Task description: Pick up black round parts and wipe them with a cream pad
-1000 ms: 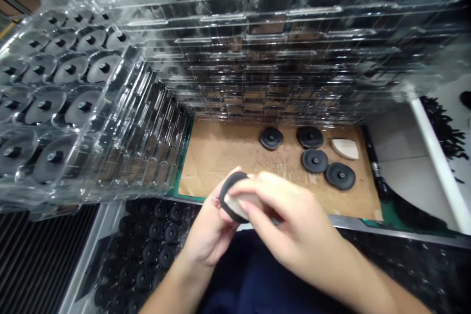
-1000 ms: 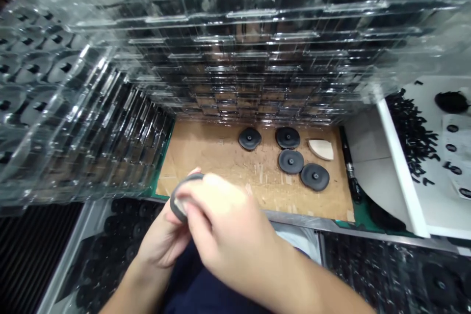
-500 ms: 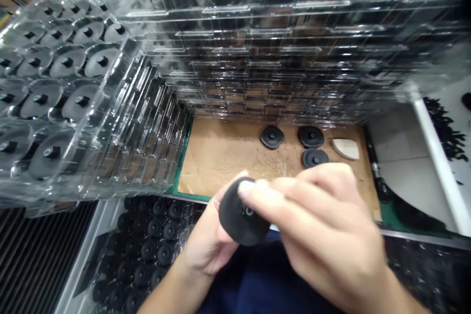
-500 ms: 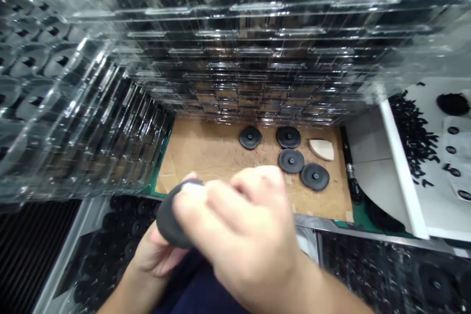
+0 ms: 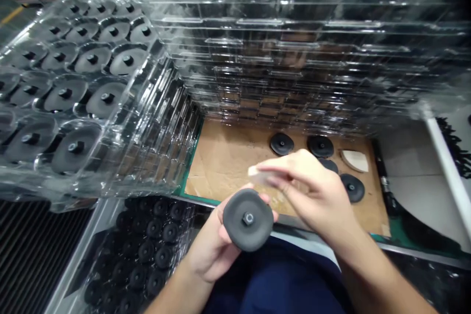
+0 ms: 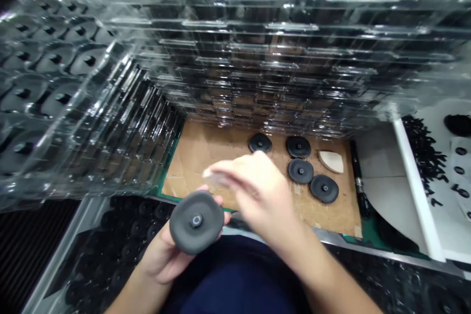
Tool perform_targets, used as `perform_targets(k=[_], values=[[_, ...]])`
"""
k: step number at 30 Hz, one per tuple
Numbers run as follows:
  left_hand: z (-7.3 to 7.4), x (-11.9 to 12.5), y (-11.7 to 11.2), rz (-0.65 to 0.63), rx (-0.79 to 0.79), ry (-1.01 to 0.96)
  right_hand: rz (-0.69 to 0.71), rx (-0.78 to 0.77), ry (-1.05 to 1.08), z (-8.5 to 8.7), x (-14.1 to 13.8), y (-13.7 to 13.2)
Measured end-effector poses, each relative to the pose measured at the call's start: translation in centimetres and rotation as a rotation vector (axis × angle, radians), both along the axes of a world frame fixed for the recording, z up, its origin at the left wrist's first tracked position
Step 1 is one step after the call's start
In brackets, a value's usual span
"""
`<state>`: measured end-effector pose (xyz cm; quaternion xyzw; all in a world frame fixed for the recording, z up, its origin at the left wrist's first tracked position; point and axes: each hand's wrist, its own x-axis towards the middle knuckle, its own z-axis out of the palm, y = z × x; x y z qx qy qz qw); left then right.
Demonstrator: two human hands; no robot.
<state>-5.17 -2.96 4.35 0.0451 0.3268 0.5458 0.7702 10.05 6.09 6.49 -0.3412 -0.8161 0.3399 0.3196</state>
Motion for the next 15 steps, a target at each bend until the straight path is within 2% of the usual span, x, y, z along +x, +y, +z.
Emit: perform_targets(k=[2,3,6,8,10,13,14,15], values=[[0.0,-0.3,-0.2,-0.014,0.059,-0.086,-0.152,-0.101,-0.152,-2.8,0.6,0.0],[-0.2,-0.4,-0.4,-0.011,0.061,-0.112,-0.163,-0.131,-0.200,-4.4,0.8,-0.3],[-0.7,-0.7,-0.6,0.013,0.034,-0.113,-0.097,-0.155,-0.220,-8.5,1.2,-1.9],[-0.9,-0.7,-0.6,0.013,0.036,-0.112,-0.085,-0.159,-0.219,-9.4,1.4,-2.4],[-0.9,-0.7,-0.5,-0.009,0.048,-0.119,-0.124,-0.163,-0.220,-8.0,1.6,-2.3],[-0.3,-0.5,-0.1,-0.035,0.003,-0.077,-0.184,-0.084,-0.155,-3.1,1.1,-1.7],[-0.1,-0.4,0.0,-0.030,-0.030,-0.044,-0.162,0.016,-0.083,-1.3,0.7,-1.6],[0.1,-0.3,0.1,-0.019,-0.063,-0.010,-0.037,0.139,-0.010,0.3,0.2,-1.6]])
